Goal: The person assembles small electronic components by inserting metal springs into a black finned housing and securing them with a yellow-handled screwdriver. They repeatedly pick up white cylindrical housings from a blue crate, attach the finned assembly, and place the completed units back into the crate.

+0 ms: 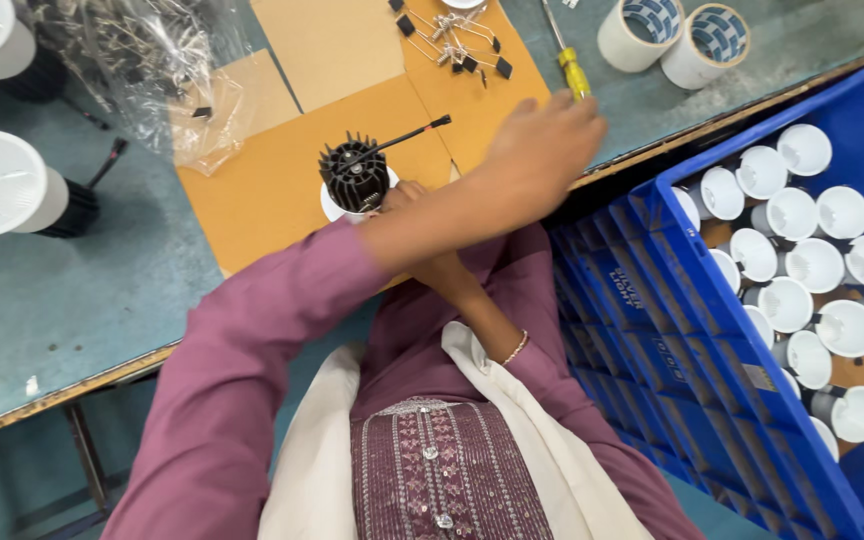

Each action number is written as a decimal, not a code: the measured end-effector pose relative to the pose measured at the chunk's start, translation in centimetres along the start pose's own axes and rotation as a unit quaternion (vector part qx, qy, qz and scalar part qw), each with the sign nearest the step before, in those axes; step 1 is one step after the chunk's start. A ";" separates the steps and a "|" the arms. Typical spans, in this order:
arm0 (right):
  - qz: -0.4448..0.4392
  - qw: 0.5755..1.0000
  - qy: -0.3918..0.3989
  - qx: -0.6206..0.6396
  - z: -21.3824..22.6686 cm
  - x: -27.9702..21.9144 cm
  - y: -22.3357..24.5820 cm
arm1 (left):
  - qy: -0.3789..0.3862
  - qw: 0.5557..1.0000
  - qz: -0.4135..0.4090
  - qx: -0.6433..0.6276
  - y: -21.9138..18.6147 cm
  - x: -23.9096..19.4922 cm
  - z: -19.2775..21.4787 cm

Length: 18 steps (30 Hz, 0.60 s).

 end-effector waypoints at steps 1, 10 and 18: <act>0.005 0.999 -0.015 0.045 0.6 -0.2 0.2 | 0.039 0.999 0.010 -0.011 -0.1 2.7 -2.3; -0.021 0.994 -0.024 0.100 3.3 -1.1 0.2 | -0.091 0.972 -0.043 0.212 9.3 17.3 -13.9; -0.058 0.982 -0.016 0.178 3.1 0.0 0.3 | -0.467 0.869 -0.150 -0.060 3.4 10.0 1.7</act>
Point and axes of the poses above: each hand's wrist, its own x-axis towards the middle knuckle, its own z-axis out of the back of the hand, y = z × x, the point moved 8 cm from there along x, towards the middle knuckle, and after that the axes turned 6 degrees about -z, right-handed, at the moved point
